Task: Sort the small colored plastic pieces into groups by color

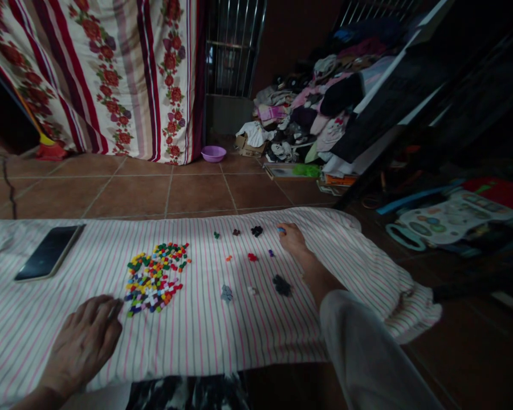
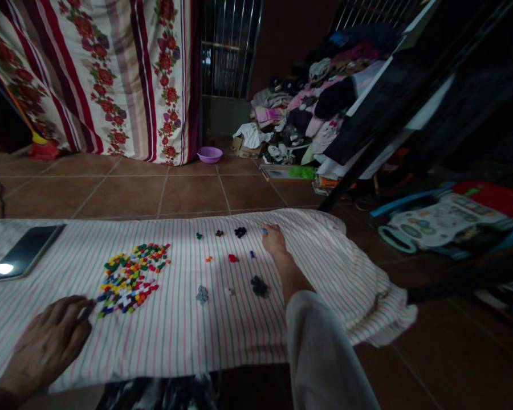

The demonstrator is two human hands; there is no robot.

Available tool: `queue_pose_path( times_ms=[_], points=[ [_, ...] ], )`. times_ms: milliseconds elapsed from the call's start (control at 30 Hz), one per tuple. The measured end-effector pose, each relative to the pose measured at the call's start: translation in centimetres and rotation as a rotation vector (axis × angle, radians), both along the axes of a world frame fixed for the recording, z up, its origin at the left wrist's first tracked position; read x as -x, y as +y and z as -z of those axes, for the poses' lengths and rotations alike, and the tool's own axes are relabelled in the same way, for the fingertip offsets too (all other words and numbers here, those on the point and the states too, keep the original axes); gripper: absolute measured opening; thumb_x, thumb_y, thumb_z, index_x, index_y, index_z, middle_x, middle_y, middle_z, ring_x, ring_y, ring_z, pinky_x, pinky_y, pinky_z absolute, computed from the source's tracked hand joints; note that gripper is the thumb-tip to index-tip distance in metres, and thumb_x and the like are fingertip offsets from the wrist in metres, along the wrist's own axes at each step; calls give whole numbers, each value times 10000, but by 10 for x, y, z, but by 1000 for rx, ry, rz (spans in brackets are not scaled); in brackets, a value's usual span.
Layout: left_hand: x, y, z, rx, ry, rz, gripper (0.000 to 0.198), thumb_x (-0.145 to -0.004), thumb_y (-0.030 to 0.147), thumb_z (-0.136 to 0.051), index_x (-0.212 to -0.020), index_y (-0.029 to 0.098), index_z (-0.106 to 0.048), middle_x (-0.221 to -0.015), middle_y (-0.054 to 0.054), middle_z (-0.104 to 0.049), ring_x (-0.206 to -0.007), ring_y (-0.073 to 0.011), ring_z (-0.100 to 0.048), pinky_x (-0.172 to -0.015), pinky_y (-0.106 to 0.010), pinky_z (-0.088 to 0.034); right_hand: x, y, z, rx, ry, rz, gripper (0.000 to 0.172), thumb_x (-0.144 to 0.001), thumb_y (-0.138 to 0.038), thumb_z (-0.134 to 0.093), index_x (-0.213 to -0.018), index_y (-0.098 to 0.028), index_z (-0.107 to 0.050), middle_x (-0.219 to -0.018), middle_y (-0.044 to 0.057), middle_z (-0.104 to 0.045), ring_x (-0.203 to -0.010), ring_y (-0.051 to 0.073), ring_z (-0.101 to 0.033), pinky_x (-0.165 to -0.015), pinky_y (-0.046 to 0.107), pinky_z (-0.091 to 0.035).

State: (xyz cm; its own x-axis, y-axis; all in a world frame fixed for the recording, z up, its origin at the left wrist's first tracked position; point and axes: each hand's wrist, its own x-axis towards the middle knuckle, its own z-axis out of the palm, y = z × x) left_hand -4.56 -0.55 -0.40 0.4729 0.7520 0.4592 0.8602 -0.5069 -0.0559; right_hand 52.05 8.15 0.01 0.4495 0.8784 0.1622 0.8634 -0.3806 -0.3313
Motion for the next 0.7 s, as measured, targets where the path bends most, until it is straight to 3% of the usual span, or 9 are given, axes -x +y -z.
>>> queue_pose_path(
  times_ms=[233,400,567,700],
  points=[
    [1,0,0,-26,1,33,262,-909,304,-439,-1035,194,-641,-1029,-94,-669,-965,-234,-616,-766,-362,-494,-3,-7,-3,-61,29,-34,473,-795,-64,-481,-1180,-215,-711,-1110,68,-678,-1090,206,-602,-1011,293,-454],
    [-1,-1,-1,-34,-16,35,227,-908,269,-451,-1046,198,-617,-1029,-98,-662,-955,-239,-610,-755,-368,-491,3,-12,-16,-120,0,-33,420,-822,-83,-486,-1160,-177,-715,-1129,88,-671,-1066,204,-619,-1003,300,-462],
    [-2,-2,0,7,-58,10,235,-900,279,-451,-1035,204,-629,-1018,-98,-664,-937,-248,-610,-758,-385,-488,35,-13,-29,-106,0,-164,307,-849,-114,-526,-1037,-175,-761,-1061,80,-689,-947,178,-647,-932,281,-489],
    [-3,-3,-2,34,-80,-18,244,-897,284,-445,-1018,204,-642,-1020,-95,-669,-945,-245,-608,-764,-377,-476,67,-17,-28,-43,12,-332,270,-865,-136,-539,-941,-210,-788,-1006,62,-704,-952,174,-651,-905,278,-494]
  ],
)
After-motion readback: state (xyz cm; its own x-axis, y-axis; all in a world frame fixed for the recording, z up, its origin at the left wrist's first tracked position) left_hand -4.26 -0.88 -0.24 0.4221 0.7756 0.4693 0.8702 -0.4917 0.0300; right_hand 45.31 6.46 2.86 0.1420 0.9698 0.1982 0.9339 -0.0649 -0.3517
